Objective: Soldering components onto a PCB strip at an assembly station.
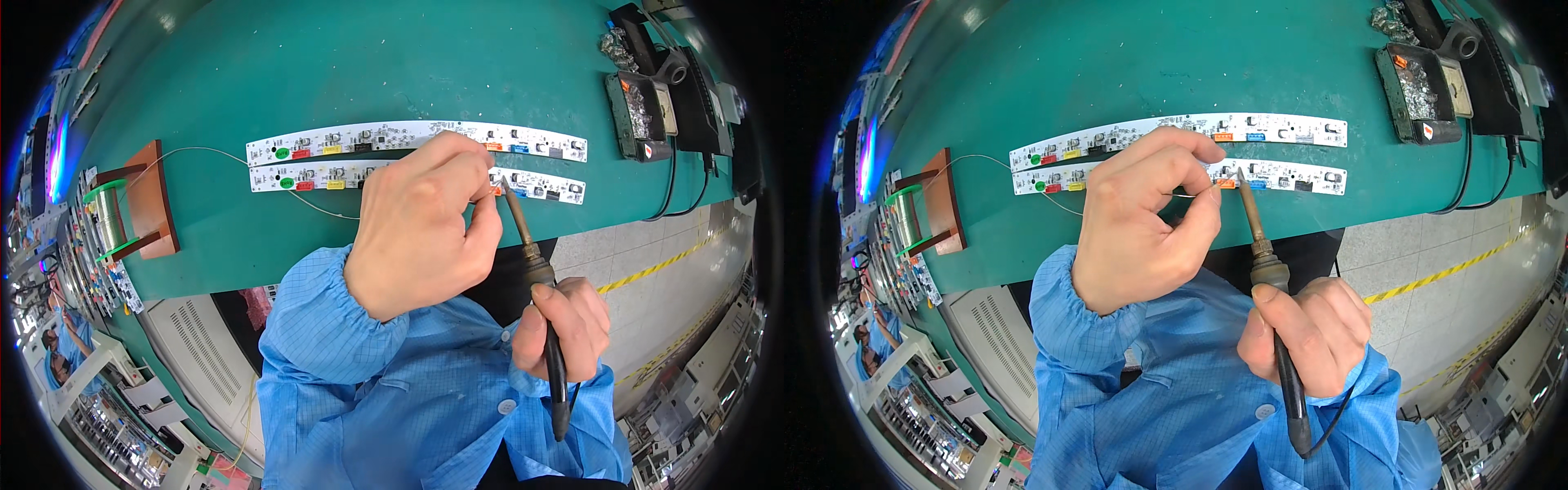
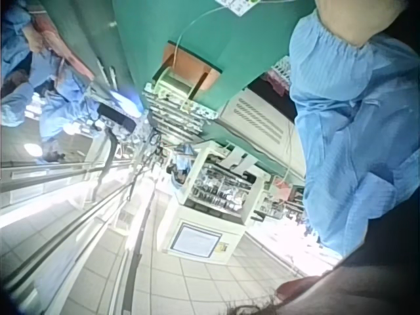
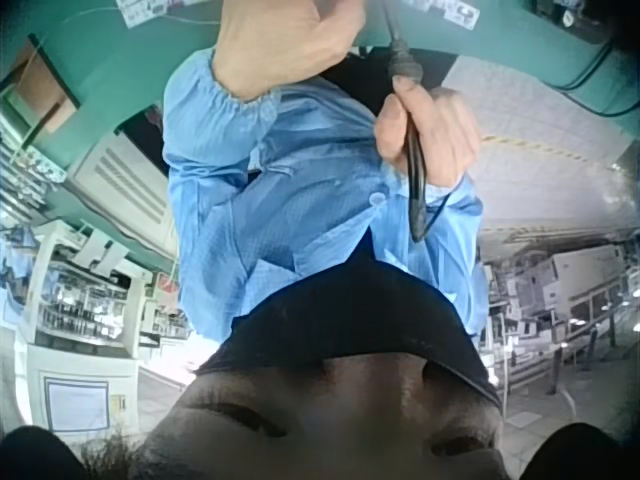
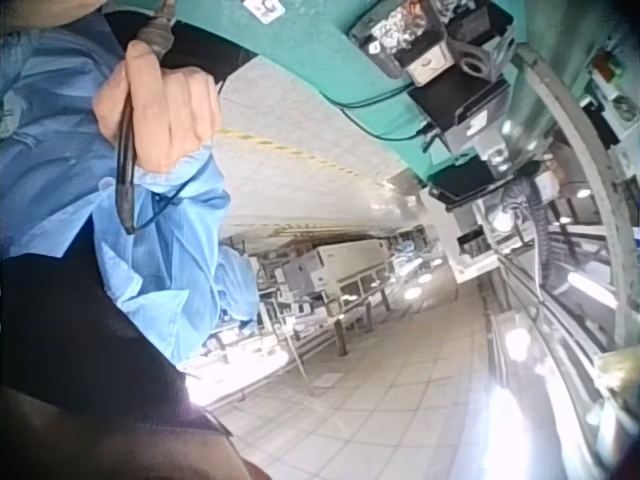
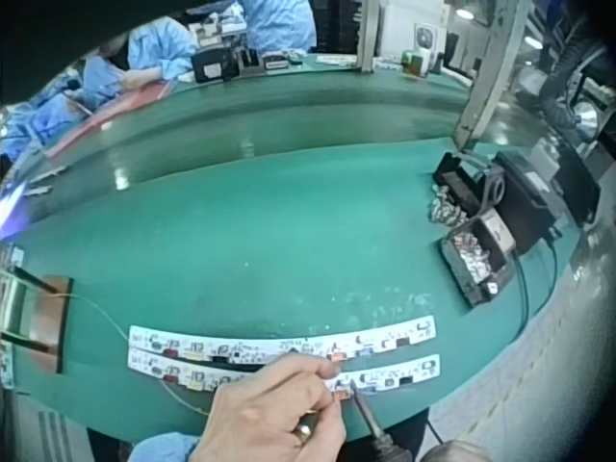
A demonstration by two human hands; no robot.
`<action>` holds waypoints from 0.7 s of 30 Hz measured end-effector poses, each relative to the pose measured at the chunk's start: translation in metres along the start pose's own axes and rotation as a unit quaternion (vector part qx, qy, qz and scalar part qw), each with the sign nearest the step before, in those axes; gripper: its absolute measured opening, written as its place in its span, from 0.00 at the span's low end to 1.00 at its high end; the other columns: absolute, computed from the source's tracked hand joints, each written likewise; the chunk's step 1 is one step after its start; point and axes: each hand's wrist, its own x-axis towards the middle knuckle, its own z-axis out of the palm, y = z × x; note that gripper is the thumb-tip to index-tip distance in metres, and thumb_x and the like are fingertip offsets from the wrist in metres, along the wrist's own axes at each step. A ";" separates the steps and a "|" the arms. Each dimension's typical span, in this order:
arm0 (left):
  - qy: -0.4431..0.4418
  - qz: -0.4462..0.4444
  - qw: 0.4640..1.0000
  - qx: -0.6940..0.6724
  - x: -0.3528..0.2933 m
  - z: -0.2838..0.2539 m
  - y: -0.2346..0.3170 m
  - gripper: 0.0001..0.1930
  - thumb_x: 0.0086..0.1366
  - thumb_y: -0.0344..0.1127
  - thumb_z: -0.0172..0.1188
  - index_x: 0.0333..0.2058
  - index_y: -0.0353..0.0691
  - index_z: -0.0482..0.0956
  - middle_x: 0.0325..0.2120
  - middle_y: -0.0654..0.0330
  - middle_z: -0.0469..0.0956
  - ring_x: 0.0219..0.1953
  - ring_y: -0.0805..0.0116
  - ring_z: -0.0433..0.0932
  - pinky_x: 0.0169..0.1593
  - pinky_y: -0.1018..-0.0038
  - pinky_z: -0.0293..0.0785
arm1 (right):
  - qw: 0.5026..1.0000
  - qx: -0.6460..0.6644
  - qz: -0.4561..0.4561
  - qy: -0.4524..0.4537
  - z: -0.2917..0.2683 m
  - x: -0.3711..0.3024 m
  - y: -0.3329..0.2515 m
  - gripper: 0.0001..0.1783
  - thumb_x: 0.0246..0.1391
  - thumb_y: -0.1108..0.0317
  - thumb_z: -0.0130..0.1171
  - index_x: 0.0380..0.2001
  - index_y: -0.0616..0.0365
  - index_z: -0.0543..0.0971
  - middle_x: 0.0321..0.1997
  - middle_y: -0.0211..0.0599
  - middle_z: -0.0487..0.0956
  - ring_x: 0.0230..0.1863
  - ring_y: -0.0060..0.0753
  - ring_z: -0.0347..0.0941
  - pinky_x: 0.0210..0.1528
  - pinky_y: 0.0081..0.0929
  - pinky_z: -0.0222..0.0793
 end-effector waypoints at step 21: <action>0.041 0.010 0.998 -0.049 -0.011 -0.010 0.016 0.05 0.46 0.18 0.58 0.21 0.34 0.72 0.35 0.53 0.78 0.15 0.84 0.64 0.18 0.83 0.56 | 0.953 -0.119 0.146 0.235 -0.020 -0.014 0.071 0.22 0.56 0.65 0.45 0.51 0.68 0.70 0.42 0.51 0.76 0.46 0.40 0.71 0.53 0.35 0.62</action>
